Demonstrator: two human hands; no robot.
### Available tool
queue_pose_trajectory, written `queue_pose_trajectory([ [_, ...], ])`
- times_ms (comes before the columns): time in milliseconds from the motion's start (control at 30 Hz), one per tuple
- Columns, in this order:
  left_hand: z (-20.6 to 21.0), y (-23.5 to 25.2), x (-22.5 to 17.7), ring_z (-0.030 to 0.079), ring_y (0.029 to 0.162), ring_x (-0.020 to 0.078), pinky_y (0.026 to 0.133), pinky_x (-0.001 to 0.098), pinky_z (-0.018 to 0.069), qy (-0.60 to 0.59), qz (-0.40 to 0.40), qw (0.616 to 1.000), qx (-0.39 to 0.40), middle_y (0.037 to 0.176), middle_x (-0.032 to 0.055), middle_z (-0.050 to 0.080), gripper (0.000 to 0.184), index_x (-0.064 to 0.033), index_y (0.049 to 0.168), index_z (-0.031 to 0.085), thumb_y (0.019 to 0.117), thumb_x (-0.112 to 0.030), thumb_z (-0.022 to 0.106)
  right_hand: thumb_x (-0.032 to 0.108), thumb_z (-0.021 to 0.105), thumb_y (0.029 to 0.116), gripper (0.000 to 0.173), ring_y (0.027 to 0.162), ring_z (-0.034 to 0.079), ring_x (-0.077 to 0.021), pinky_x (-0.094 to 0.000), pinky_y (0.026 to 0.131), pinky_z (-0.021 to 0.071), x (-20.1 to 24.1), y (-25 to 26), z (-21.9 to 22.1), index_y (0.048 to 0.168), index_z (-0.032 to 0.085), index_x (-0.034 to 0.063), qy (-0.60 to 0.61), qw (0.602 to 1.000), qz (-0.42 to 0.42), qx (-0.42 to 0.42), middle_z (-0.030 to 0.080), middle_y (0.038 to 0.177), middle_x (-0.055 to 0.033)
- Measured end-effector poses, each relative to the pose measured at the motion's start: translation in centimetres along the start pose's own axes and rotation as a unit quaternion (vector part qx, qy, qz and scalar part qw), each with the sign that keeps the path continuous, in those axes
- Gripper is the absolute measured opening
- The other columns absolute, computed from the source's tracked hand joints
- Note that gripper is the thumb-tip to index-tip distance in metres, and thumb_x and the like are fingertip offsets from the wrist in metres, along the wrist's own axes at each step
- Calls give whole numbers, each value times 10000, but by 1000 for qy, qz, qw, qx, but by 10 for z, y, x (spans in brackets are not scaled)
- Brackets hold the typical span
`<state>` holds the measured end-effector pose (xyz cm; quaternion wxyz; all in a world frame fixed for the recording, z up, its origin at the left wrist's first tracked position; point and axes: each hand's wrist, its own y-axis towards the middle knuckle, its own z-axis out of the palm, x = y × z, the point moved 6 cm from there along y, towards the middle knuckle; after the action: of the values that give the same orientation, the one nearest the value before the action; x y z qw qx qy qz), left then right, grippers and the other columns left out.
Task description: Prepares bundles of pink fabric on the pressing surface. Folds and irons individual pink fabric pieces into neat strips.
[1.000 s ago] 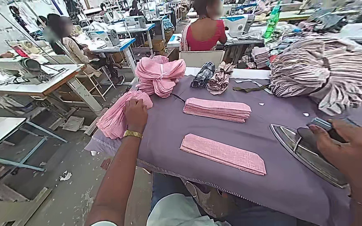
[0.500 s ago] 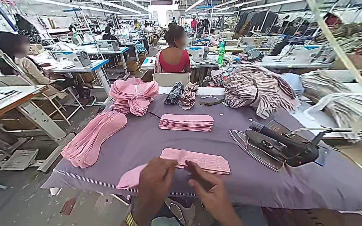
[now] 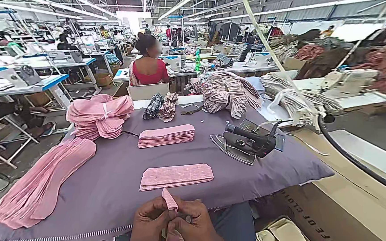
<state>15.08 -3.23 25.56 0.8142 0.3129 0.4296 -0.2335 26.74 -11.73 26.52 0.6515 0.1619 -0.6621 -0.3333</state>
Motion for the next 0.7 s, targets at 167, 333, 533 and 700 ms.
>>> queue_pose_trajectory([
  [167,-1,-1,-5,729,920,180,829,343,619,23,30,999,4,1048,124,756,143,-67,1063,777,932,-47,724,39,715,951,447,1119,722,-167,-364,1035,580,-4,2,1,1371,610,-75,15,1000,6,25,734,1241,-145],
  [333,6,-7,-17,697,1003,132,883,315,609,216,153,964,-39,1125,-4,714,227,-153,1173,702,967,-62,673,53,668,986,399,998,743,-140,-328,929,607,-7,-3,0,1361,616,-73,-107,993,-34,36,767,1101,-140],
  [533,5,-10,-20,660,1100,103,950,280,582,293,210,931,-50,1164,-32,701,166,-128,1062,770,897,-115,785,36,581,1007,375,1097,720,-199,-345,1011,562,0,-7,5,1344,590,-126,-207,976,-60,32,710,1241,-210],
  [700,10,-9,-26,706,1018,144,919,340,604,323,232,917,-10,1083,51,740,134,-32,1058,735,933,-51,691,-38,632,972,337,1016,749,-158,-338,953,605,-2,-6,-7,1301,642,-112,-83,995,-29,-54,762,1121,-175],
])
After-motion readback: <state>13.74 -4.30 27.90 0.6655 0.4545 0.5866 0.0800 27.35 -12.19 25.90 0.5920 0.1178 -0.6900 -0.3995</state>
